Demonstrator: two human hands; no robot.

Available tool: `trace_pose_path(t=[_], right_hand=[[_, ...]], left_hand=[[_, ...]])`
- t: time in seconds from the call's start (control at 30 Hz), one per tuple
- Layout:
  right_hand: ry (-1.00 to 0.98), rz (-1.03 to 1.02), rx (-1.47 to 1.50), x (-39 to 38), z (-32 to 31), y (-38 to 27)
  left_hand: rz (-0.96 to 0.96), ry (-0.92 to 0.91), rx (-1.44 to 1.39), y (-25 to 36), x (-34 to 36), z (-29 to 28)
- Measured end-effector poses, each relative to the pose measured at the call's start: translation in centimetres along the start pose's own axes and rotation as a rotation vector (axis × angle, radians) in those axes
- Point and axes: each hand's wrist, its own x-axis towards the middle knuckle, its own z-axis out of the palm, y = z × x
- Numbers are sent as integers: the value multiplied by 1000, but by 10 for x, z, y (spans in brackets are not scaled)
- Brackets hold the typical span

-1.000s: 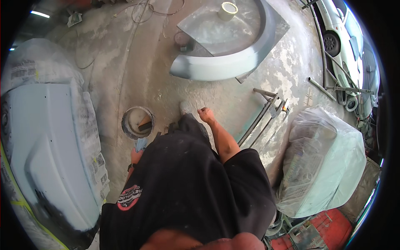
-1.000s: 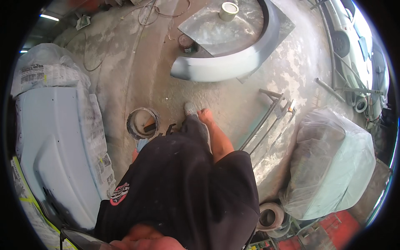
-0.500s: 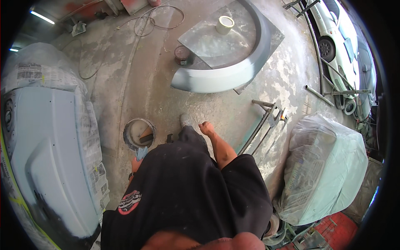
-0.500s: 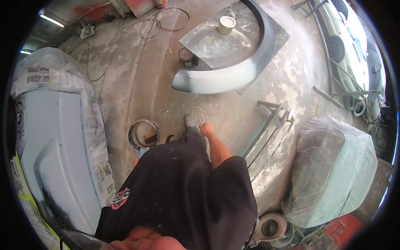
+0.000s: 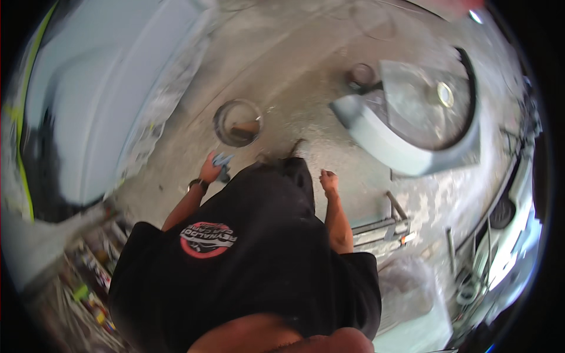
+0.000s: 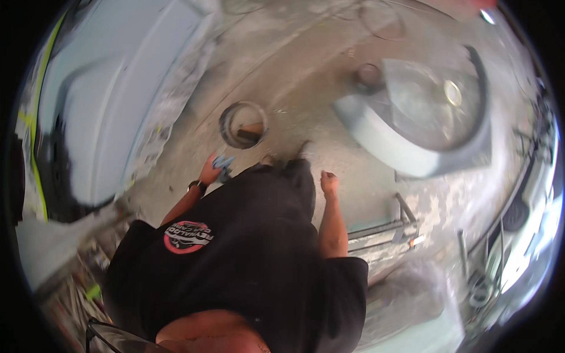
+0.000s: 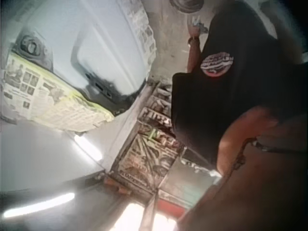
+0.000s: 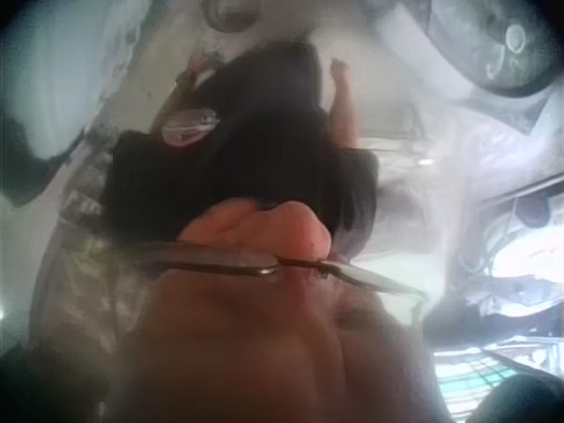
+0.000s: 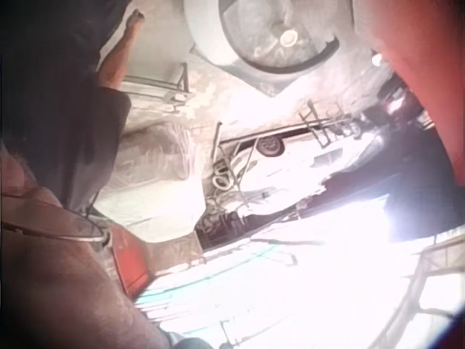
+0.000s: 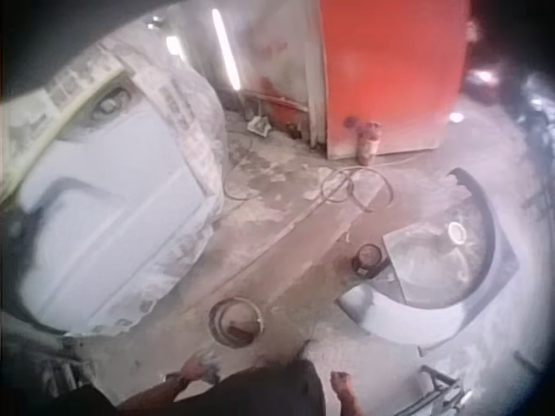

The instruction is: The person wipes down a car door panel with a cloth, then uses a sanding block to wet sand various car body components, dipping the block into a bucket of water repeatedly and wiping the surfaces with a cloth.

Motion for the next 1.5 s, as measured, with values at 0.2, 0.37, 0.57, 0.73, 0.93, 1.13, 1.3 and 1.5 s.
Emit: trace_pose_path(t=[0.2, 0.37, 0.57, 0.73, 0.93, 1.13, 1.3, 1.5], right_hand=[[-155, -201, -296, 27, 39, 4], [-370, -571, -681, 60, 104, -39], [-345, -659, -543, 70, 252, -116], [-339, -649, -425, 96, 397, -145], [-367, -638, -575, 186, 552, -122], [-111, -666, -1008, 287, 659, -101], [-397, -296, -992, 343, 676, -84], [-401, -523, -1151, 394, 669, -47]], left_hand=[[-258, -133, -89, 26, -45, 1], [-387, -165, -71, 38, -88, 7], [-548, -21, -37, -30, -76, 14], [-295, 37, 57, -102, -47, 11], [-305, 52, 267, -171, -39, -6], [-332, 45, 339, -198, -50, -19], [-375, -8, 452, -208, -44, -32], [-339, -2, 461, -215, -26, -42]])
